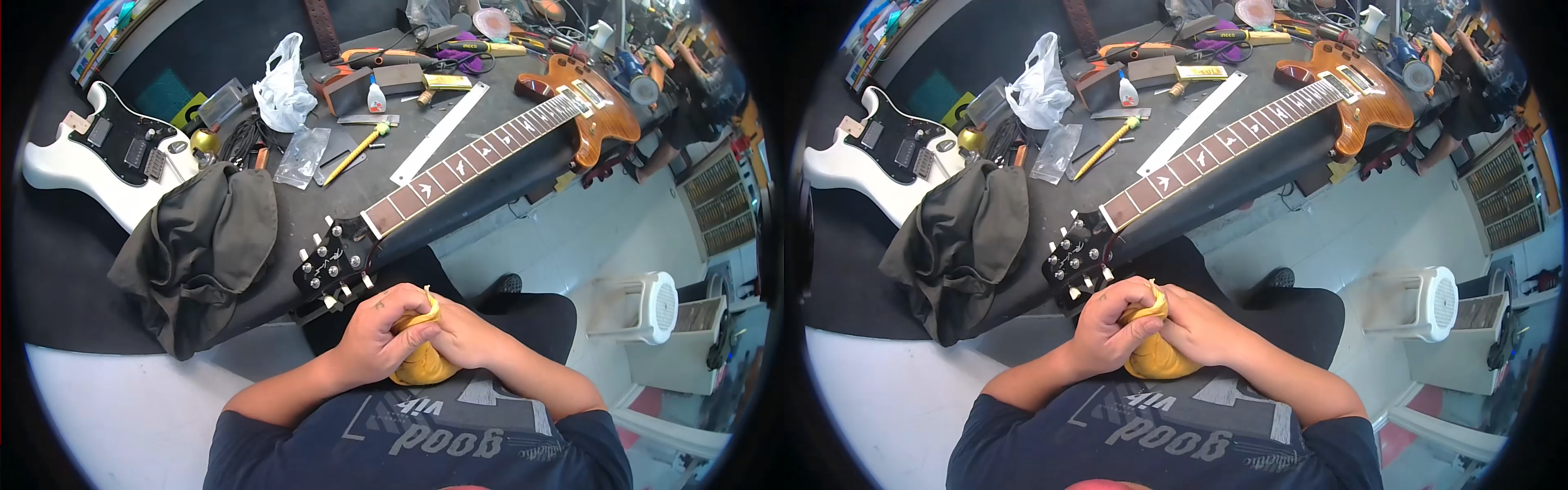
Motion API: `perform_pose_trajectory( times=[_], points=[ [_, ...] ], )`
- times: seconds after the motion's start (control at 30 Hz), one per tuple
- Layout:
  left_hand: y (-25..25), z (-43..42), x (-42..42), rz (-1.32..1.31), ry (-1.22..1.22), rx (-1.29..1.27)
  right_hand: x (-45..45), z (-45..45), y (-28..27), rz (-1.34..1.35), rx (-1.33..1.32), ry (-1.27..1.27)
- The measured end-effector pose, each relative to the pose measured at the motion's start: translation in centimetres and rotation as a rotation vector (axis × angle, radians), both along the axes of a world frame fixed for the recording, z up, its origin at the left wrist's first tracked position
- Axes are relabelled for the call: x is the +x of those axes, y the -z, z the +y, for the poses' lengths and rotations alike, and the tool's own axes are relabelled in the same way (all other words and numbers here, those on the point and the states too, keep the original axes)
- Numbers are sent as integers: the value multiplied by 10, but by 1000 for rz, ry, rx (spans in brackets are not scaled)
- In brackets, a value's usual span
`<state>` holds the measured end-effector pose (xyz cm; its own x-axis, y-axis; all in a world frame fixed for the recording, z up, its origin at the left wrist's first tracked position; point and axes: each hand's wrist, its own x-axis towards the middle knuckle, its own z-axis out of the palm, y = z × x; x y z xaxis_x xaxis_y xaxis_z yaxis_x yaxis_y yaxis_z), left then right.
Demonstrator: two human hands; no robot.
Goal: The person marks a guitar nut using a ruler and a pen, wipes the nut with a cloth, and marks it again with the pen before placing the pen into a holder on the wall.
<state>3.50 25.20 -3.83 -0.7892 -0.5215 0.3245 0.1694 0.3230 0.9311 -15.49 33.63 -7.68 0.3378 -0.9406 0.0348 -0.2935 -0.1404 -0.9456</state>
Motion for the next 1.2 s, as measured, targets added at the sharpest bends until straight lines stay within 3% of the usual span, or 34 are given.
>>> perform_pose_trajectory(
  times=[0.13,0.2,0.23,0.27,0.3,0.37,0.4,0.5,0.57,0.6,0.63,0.7,0.93,1.17,1.2],
  points=[
    [-32,-10,10,-42,-134,-312,-17,5,-23,130,118,181],
    [-61,-27,28,-57,-292,-488,-42,6,-34,237,123,76],
    [-77,-35,40,-79,-393,-449,-53,10,-39,158,104,50],
    [-97,-38,50,-187,-526,-250,-65,16,-50,10,221,1],
    [-110,-47,59,-254,-659,-298,-78,24,-63,-112,280,-89],
    [-122,-78,78,-426,-824,-555,-95,32,-76,-391,-23,-454],
    [-136,-88,77,-675,-934,-573,-90,38,-94,-455,-28,-570],
    [-106,-143,97,-977,-1044,-934,-65,59,-111,-244,-166,-686],
    [-104,-144,90,-932,-1018,-932,-68,67,-104,-55,-342,-641],
    [-102,-140,81,-790,-1026,-982,-70,75,-111,54,-520,-241],
    [-104,-134,74,-722,-989,-1016,-66,79,-107,-117,-624,100],
    [-106,-124,65,-639,-905,-1010,-62,88,-108,-205,-772,323],
    [-105,-119,46,-503,-712,-860,-27,98,-146,-514,-1075,284],
    [-92,-124,54,-519,-591,-799,9,99,-157,-734,-1007,408],
    [-91,-124,56,-517,-607,-802,12,93,-156,-809,-1029,336]
  ],
)
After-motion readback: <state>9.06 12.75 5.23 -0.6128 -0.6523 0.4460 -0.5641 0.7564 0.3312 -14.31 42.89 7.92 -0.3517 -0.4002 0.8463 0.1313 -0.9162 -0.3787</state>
